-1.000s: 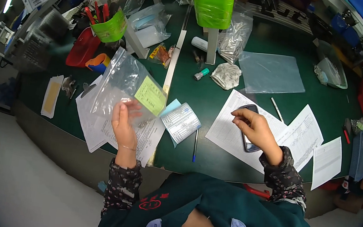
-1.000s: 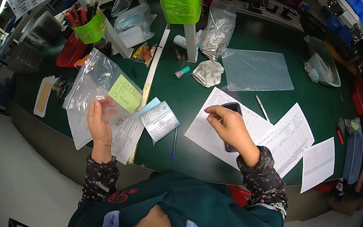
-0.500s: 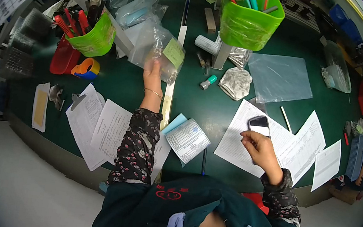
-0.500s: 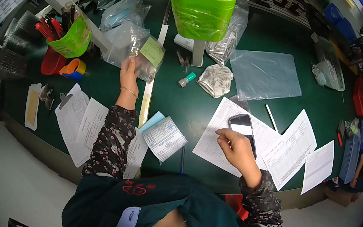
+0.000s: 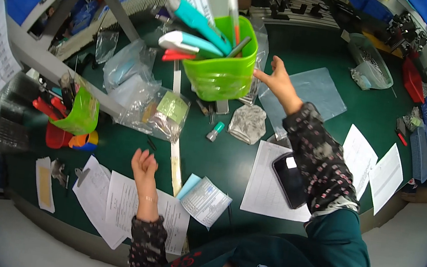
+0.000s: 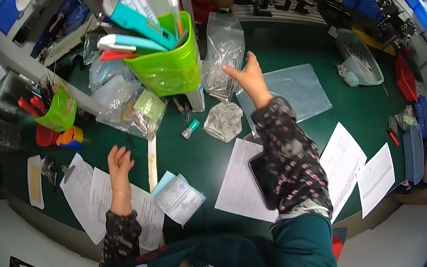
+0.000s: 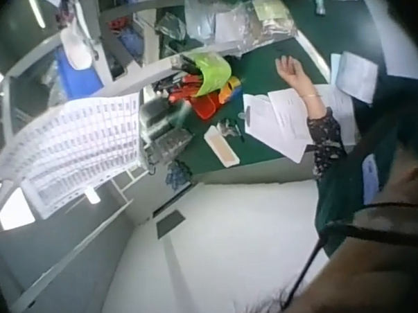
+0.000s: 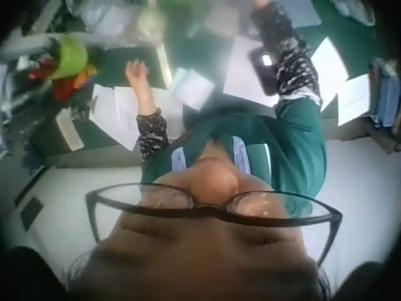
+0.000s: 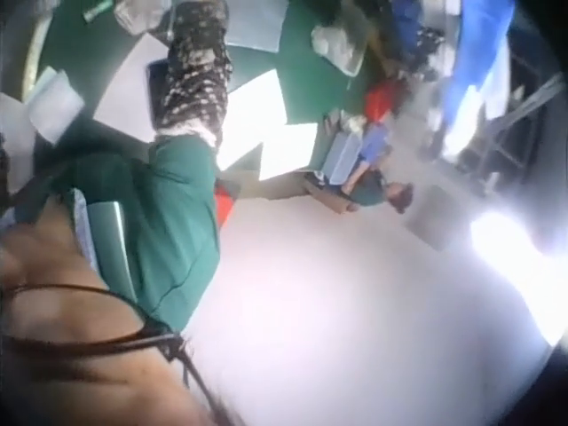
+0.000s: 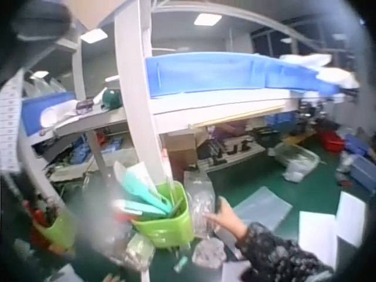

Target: The recorder reviews production logs, checks packaged components, and moves a tray of hardware in a factory setting.

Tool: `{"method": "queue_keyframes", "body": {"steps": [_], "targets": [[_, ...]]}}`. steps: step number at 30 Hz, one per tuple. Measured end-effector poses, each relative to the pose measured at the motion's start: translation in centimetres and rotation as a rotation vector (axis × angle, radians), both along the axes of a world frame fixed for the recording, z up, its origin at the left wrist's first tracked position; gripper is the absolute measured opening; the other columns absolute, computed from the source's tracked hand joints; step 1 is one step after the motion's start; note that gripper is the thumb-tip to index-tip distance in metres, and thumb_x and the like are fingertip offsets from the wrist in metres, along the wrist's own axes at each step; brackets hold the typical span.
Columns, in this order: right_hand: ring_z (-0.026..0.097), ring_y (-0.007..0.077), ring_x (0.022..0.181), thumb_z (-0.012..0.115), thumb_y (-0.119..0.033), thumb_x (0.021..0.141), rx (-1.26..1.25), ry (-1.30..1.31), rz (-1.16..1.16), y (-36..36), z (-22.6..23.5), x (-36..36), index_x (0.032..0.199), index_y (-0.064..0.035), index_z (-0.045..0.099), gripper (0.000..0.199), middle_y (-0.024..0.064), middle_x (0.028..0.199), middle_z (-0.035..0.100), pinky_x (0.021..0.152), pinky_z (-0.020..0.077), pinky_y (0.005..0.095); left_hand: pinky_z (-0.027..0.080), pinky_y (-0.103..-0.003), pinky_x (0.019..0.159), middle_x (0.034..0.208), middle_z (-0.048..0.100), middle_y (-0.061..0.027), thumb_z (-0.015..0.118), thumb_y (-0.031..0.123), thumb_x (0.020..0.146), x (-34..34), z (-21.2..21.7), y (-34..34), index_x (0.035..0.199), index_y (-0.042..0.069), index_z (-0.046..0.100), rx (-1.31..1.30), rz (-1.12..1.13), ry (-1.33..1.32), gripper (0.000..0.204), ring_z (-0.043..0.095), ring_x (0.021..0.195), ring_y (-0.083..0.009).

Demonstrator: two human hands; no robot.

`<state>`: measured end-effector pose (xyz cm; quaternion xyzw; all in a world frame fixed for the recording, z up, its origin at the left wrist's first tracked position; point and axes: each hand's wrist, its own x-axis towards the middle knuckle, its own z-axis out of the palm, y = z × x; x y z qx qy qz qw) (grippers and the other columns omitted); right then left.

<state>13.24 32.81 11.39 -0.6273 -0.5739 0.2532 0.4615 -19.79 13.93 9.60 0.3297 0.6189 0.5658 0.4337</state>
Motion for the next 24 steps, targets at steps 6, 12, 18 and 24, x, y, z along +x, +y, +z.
{"method": "queue_keyframes", "body": {"steps": [6, 12, 18, 24], "targets": [[0.017, 0.0353, 0.116, 0.073, -0.048, 0.04, -0.074, 0.074, -0.175, 7.8, -0.3, -3.1, 0.121, 0.0089, 0.005, 0.12, 0.03, 0.121, 0.018, 0.096, 0.0169, 0.0338, 0.041, -0.024, 0.066, 0.105, 0.041, -0.01, 0.046, 0.002, 0.076, -2.0, 1.8, -7.4, 0.115, 0.004, 0.028, 0.013, 0.085, 0.232, 0.043, 0.05, 0.08, -0.0159], [0.052, 0.031, 0.086, 0.072, -0.027, 0.052, 0.126, 0.455, -0.099, 14.2, -7.2, 2.1, 0.102, 0.0016, 0.047, 0.063, 0.0154, 0.091, 0.056, 0.073, 0.0405, 0.0314, 0.041, -0.023, 0.064, 0.098, 0.045, -0.0071, 0.047, 0.005, 0.076, -1.3, 1.7, -9.4, 0.112, 0.004, 0.032, -0.046, 0.192, 0.216, 0.039, 0.05, 0.075, -0.0146], [0.049, 0.0137, 0.068, 0.06, -0.008, 0.067, 0.136, 0.889, 0.134, 9.4, 1.1, -2.7, 0.086, 0.0034, 0.054, 0.023, 0.0064, 0.079, 0.057, 0.064, 0.0385, 0.0255, 0.041, -0.023, 0.064, 0.093, 0.047, -0.0063, 0.047, 0.006, 0.076, -1.7, 2.3, -11.1, 0.11, 0.003, 0.034, -0.052, 0.211, 0.303, 0.037, 0.051, 0.073, -0.0139], [0.05, 0.0107, 0.074, 0.058, -0.008, 0.068, 0.324, 0.898, 0.271, 4.4, 6.9, -0.8, 0.085, -0.0015, 0.055, 0.018, 0.002, 0.081, 0.056, 0.069, 0.0387, 0.0234, 0.041, -0.022, 0.065, 0.087, 0.05, -0.0061, 0.047, 0.004, 0.077, -0.4, 3.6, -10.8, 0.106, 0.0, 0.037, -0.002, 0.04, 0.379, 0.031, 0.051, 0.074, -0.0126]]}}
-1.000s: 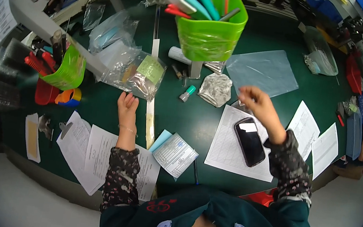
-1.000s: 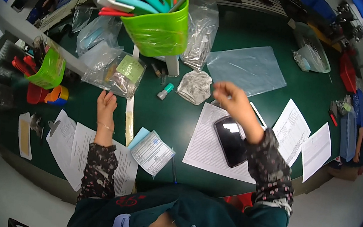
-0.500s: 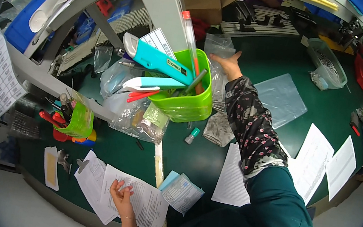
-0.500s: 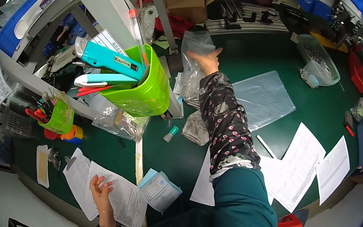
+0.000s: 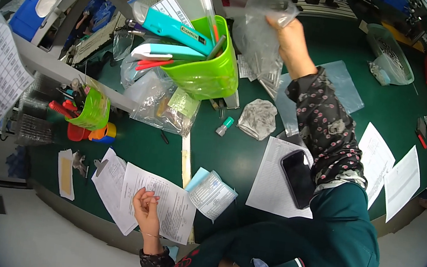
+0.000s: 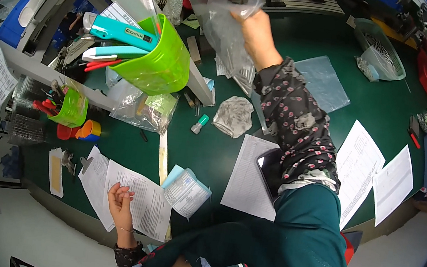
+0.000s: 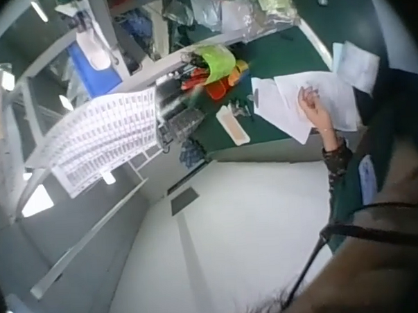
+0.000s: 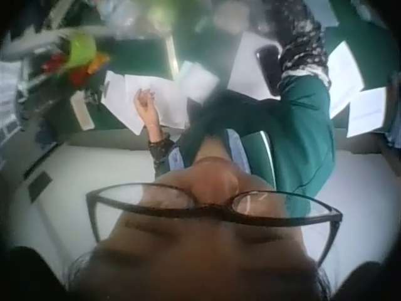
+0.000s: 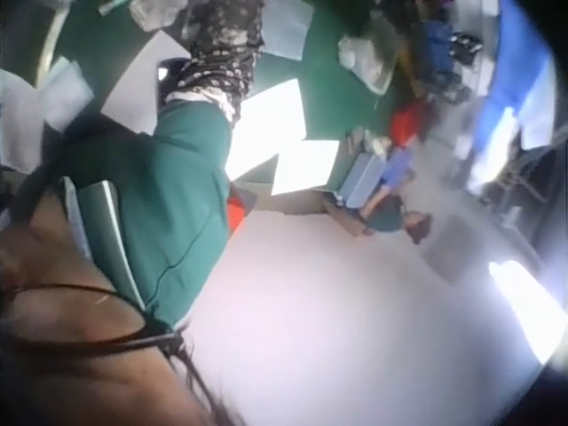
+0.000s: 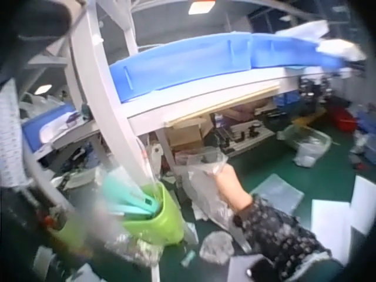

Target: The recorder reviews production logs, checks packaged components, and moves a tray of hardware in a factory setting.

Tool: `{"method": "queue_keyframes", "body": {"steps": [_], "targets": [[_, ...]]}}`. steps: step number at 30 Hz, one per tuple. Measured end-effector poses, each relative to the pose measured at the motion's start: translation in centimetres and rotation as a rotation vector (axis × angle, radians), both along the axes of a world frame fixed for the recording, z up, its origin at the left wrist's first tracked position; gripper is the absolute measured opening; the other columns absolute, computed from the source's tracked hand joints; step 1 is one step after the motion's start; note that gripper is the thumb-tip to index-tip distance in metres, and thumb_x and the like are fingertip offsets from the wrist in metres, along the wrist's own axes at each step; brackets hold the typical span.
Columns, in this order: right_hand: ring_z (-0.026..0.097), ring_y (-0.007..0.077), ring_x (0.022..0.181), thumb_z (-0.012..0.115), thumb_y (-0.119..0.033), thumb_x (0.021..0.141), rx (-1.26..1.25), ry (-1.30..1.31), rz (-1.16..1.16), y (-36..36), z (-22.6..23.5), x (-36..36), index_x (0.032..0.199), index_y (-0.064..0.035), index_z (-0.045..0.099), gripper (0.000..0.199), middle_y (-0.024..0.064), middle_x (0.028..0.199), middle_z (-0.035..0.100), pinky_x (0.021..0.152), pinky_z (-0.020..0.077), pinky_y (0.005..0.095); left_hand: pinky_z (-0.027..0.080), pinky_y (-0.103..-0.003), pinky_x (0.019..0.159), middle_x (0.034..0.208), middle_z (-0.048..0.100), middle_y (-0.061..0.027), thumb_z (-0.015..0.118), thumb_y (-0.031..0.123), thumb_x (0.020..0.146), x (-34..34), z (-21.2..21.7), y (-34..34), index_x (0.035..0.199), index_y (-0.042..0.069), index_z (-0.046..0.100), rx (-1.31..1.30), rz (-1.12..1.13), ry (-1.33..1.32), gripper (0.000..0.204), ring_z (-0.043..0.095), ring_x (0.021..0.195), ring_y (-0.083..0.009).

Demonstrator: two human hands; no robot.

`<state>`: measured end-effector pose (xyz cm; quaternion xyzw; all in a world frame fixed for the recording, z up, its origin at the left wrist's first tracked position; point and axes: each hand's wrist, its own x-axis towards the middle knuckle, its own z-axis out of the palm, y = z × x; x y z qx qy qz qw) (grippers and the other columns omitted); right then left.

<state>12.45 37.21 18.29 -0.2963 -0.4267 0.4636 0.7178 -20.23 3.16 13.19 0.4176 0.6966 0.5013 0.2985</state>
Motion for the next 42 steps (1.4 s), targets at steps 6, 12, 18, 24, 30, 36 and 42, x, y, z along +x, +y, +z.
{"method": "queue_keyframes", "body": {"steps": [6, 12, 18, 24, 30, 36, 42], "targets": [[0.048, 0.0069, 0.064, 0.058, -0.007, 0.071, 0.138, -0.033, -0.057, -9.7, 7.7, 2.7, 0.073, -0.0032, 0.053, 0.007, -0.0005, 0.069, 0.052, 0.059, 0.0382, 0.0207, 0.04, -0.023, 0.069, 0.084, 0.052, -0.0074, 0.045, 0.001, 0.077, 3.1, 2.8, 0.1, 0.101, -0.001, 0.041, 0.079, -0.115, 0.024, 0.024, 0.051, 0.075, -0.0126], [0.05, 0.0096, 0.067, 0.061, -0.007, 0.068, 0.107, -0.411, -0.038, -22.5, 10.0, 4.4, 0.085, -0.0003, 0.051, 0.021, 0.0022, 0.073, 0.053, 0.063, 0.0394, 0.021, 0.038, -0.027, 0.078, 0.101, 0.048, -0.0138, 0.049, 0.0, 0.072, 9.6, 5.9, 3.2, 0.111, -0.001, 0.035, 0.223, -0.622, 0.059, 0.041, 0.048, 0.093, -0.0199], [0.047, 0.0071, 0.057, 0.056, -0.011, 0.073, -0.005, -0.429, 0.186, -32.6, 8.2, 2.9, 0.068, -0.0007, 0.052, 0.012, 0.0006, 0.062, 0.052, 0.052, 0.0385, 0.0223, 0.023, -0.039, 0.091, 0.124, 0.025, -0.0189, 0.072, 0.036, 0.053, 16.1, 6.2, 2.2, 0.124, 0.003, 0.013, 0.136, -1.269, 0.117, 0.098, 0.029, 0.113, -0.0278], [0.049, 0.0284, 0.06, 0.054, -0.016, 0.073, -0.056, -0.624, 0.247, -38.9, 0.0, 1.4, 0.073, 0.0001, 0.053, 0.016, 0.0112, 0.066, 0.053, 0.061, 0.04, 0.0295, 0.025, -0.038, 0.09, 0.113, 0.034, -0.0126, 0.069, 0.039, 0.054, 18.0, 1.6, -1.6, 0.114, 0.008, 0.033, 0.067, -1.543, -0.088, 0.077, 0.038, 0.101, -0.0269], [0.048, 0.0264, 0.071, 0.054, -0.02, 0.072, 0.035, -0.641, 0.111, -41.6, -2.9, 2.4, 0.078, -0.0016, 0.05, 0.019, 0.0102, 0.072, 0.05, 0.064, 0.0394, 0.0322, 0.03, -0.036, 0.087, 0.096, 0.046, -0.0117, 0.067, 0.023, 0.057, 18.1, -2.9, -4.0, 0.088, 0.005, 0.051, -0.203, -1.243, 0.08, 0.039, 0.045, 0.091, -0.0256], [0.045, 0.0246, 0.082, 0.055, -0.017, 0.067, -0.057, -0.882, 0.107, -43.5, -1.3, 7.2, 0.097, -0.0043, 0.047, 0.033, 0.0102, 0.087, 0.048, 0.072, 0.0371, 0.0316, 0.033, -0.034, 0.08, 0.085, 0.05, -0.0109, 0.061, 0.013, 0.061, 20.5, -1.6, -4.6, 0.079, 0.003, 0.054, -0.036, -1.076, 0.078, 0.022, 0.046, 0.084, -0.0256], [0.05, 0.011, 0.062, 0.054, -0.007, 0.07, -0.504, -0.828, 0.025, -44.3, -3.8, 13.9, 0.09, -0.0014, 0.052, 0.021, 0.0044, 0.071, 0.052, 0.055, 0.0394, 0.0203, 0.036, -0.036, 0.074, 0.08, 0.053, -0.0094, 0.065, 0.017, 0.056, 19.1, 0.7, -5.9, 0.073, 0.002, 0.056, 0.131, -0.944, 0.304, 0.024, 0.048, 0.078, -0.0264]]}}
